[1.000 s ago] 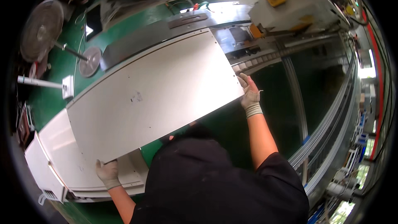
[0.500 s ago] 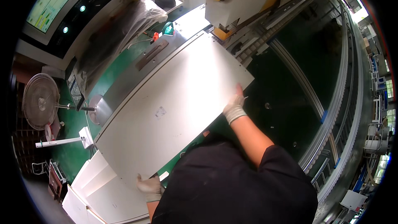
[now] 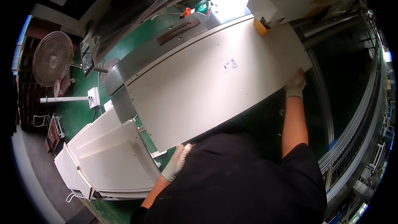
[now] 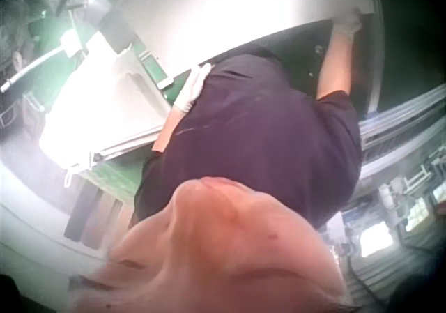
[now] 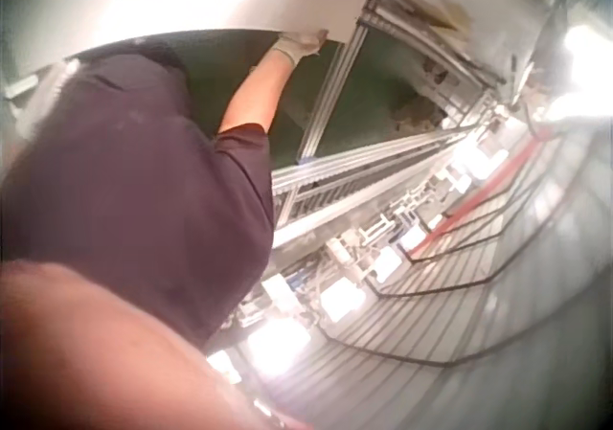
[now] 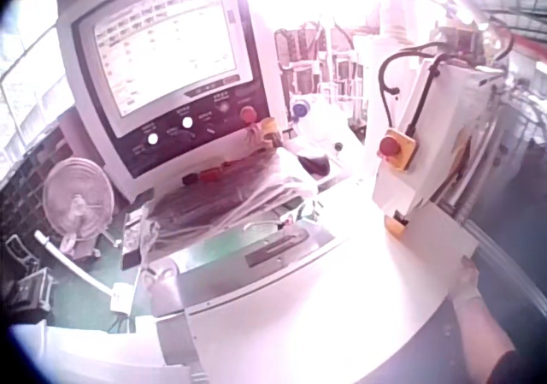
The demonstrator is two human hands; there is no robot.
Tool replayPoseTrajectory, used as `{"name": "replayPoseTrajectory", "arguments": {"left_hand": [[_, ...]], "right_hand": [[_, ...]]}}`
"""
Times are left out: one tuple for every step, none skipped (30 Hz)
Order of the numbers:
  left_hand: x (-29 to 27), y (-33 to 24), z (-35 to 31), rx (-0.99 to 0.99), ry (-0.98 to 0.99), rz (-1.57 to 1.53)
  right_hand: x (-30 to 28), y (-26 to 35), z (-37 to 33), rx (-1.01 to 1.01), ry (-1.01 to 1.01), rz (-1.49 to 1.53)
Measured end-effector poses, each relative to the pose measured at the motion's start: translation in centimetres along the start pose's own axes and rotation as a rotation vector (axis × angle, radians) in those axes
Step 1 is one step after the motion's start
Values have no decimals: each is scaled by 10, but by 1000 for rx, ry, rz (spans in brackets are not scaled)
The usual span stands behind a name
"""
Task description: The person, wearing gloves, picks up white rectangular panels from a stack and feeds them one at a time into an automated edge-banding or processing machine. The person aligns each panel with the machine's conveyor, presses a button on a control unit, and ensures the panel is correctly pulled into the machine.
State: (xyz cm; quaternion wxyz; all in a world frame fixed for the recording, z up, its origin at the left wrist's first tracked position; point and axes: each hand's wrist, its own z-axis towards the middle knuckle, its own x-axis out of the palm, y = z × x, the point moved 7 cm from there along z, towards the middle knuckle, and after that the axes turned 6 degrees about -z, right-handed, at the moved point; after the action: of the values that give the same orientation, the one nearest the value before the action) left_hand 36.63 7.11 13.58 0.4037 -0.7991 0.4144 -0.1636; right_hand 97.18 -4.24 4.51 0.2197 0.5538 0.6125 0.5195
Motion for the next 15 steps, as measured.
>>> {"name": "replayPoseTrajectory", "arguments": {"left_hand": [[5,-10,4,-5,30,69],[9,-21,9,12,102,115],[10,-32,13,4,186,165],[13,-42,15,-4,272,215],[13,-60,16,75,285,104],[11,-77,15,153,296,-4],[8,-92,14,227,307,-111],[4,-101,19,207,299,-266],[-4,-106,22,202,253,-353],[-18,-115,34,286,135,-193],[-34,-122,47,365,20,-30],[-51,-132,59,503,-187,294],[-65,-142,68,658,-403,615],[-81,-139,86,636,-508,774],[-97,-136,98,662,-635,943]], "right_hand": [[8,7,-3,-133,117,-244],[11,6,-9,-190,115,-360],[17,4,-18,-192,155,-315],[15,-14,-31,-92,-5,-153],[31,-32,-48,14,25,73],[49,-41,-76,-37,124,-5],[63,-61,-104,151,150,187],[78,-74,-126,180,120,232],[93,-84,-150,188,147,222],[101,-101,-166,296,42,228],[108,-108,-178,340,14,218],[116,-114,-185,357,12,213],[120,-120,-189,419,4,232],[124,-120,-183,420,-5,341],[123,-115,-173,372,18,343]]}}
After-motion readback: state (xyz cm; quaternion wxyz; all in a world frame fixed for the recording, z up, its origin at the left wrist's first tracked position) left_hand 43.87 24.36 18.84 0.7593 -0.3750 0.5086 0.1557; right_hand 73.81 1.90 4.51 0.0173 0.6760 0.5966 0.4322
